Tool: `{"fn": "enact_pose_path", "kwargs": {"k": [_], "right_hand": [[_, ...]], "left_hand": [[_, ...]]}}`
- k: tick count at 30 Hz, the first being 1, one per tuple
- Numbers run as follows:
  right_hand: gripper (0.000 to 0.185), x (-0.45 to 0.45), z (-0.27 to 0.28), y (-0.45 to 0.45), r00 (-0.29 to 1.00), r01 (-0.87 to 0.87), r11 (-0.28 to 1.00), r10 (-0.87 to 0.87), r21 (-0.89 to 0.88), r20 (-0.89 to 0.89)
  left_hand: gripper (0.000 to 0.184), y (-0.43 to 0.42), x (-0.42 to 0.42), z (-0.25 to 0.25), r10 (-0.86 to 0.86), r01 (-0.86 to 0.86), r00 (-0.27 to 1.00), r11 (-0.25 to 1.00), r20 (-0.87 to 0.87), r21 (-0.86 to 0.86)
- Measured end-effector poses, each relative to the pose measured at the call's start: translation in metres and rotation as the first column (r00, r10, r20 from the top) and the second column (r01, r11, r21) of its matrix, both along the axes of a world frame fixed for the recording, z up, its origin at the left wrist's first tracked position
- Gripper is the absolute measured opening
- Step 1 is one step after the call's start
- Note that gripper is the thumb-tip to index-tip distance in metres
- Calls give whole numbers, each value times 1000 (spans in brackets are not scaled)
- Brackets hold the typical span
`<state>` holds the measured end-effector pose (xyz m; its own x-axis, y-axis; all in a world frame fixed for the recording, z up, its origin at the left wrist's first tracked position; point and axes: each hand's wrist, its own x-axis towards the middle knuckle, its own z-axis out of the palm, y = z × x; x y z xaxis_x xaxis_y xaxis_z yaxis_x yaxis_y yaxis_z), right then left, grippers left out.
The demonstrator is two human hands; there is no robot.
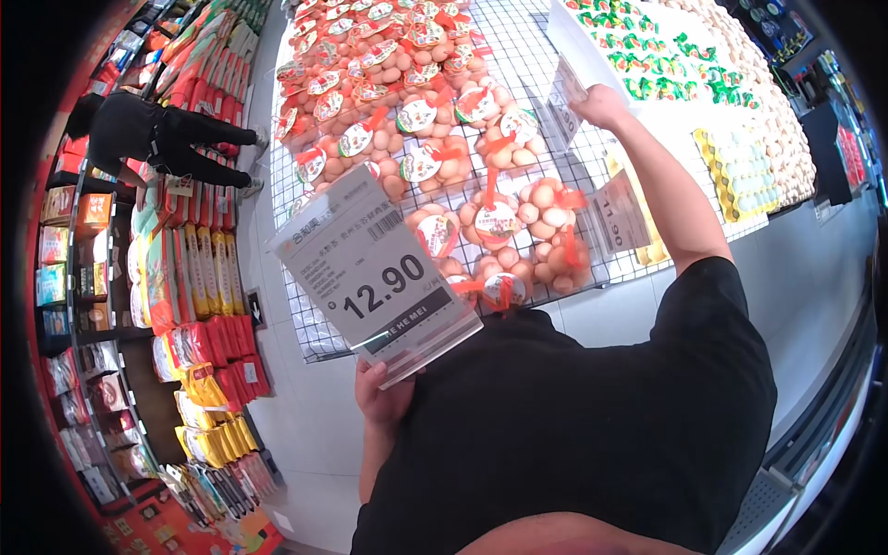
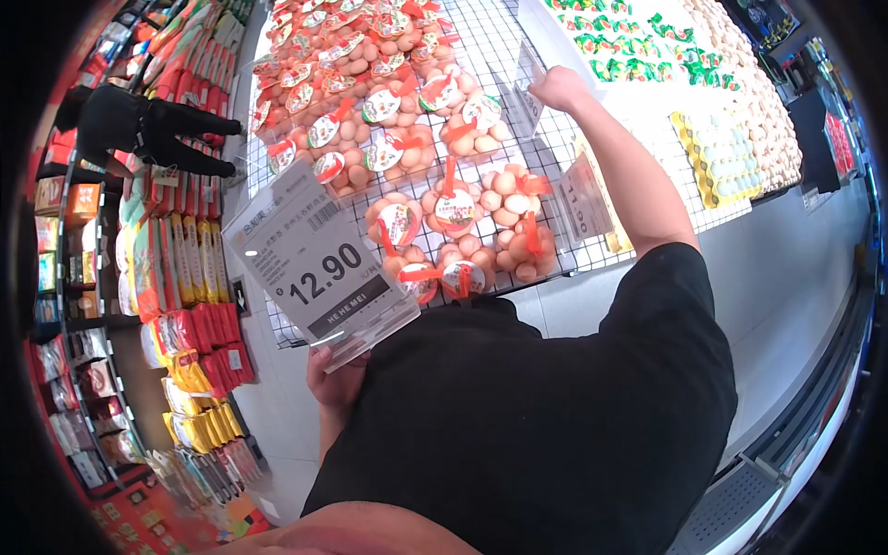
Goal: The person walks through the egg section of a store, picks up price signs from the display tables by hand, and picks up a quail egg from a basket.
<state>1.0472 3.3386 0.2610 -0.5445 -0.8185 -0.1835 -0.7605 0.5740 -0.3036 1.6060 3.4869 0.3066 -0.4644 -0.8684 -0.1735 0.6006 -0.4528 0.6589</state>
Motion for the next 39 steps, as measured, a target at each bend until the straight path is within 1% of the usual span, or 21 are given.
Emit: {"fn": "enact_pose_path", "kwargs": {"k": [3,6,8,11,14,15,16,18,20,21,23,24,26,29,30,31,32,33,36,37,39], "right_hand": [[58,3,9,2,1000,11,1000,-11,-2,-4],[62,1,14,4,1000,15,1000,-15,-3,-2],[64,3,22,6,1000,15,1000,-15,14,8],[67,5,17,10,987,100,961,-128,-256,-97],[66,12,29,12,970,13,836,-145,-549,-197],[60,24,42,13,989,-26,790,-69,-613,-130],[50,39,56,15,989,-97,769,3,-632,-148],[40,68,76,20,980,-122,760,195,-638,45],[32,107,100,32,882,-219,767,420,-604,214],[29,128,114,39,801,-260,773,507,-578,318],[29,152,118,45,622,-396,728,661,-560,420],[36,166,117,48,523,-378,685,713,-623,466],[35,191,126,57,357,-394,658,753,-642,553],[33,217,135,65,279,-401,738,663,-543,695],[31,221,135,67,213,-361,760,631,-540,746],[30,224,134,68,144,-321,782,598,-534,788],[30,228,132,69,71,-283,802,564,-526,822],[27,232,132,71,92,-271,804,569,-529,817],[25,237,139,83,228,-347,828,530,-440,817],[25,242,144,90,289,-348,820,554,-454,780],[27,246,144,100,305,-344,850,504,-400,808]], "left_hand": [[46,0,4,-5,-1,1,1000,1000,-8,5],[46,2,2,-2,-7,8,998,1000,65,-19],[46,0,4,-4,-22,24,998,999,56,-28],[47,0,3,-3,-18,19,999,999,46,-33],[47,-2,2,-3,-12,13,999,1000,44,-14],[47,0,3,-3,-3,3,999,1000,45,-2],[47,0,4,-3,-9,9,999,1000,41,5],[48,-3,2,-3,-45,45,999,999,29,8],[48,-5,0,-3,-57,57,998,998,23,3],[48,-5,-1,-3,-68,68,997,998,22,1],[48,-4,-1,-4,-84,84,996,996,23,10],[49,-4,-1,-5,-92,92,995,996,23,12],[49,-1,0,-8,-83,82,996,996,36,36],[50,2,2,-9,-101,99,994,994,41,49],[51,3,4,-9,-111,109,993,993,41,50],[50,0,13,-16,-172,179,980,981,-96,72],[50,1,17,-17,-185,193,977,978,-103,73],[49,1,20,-18,-201,209,973,975,-112,72],[48,0,29,-12,-268,273,959,960,-93,54],[48,-2,34,-15,-301,306,949,951,-88,42],[48,-4,41,-12,-325,326,945,945,-36,29]]}}
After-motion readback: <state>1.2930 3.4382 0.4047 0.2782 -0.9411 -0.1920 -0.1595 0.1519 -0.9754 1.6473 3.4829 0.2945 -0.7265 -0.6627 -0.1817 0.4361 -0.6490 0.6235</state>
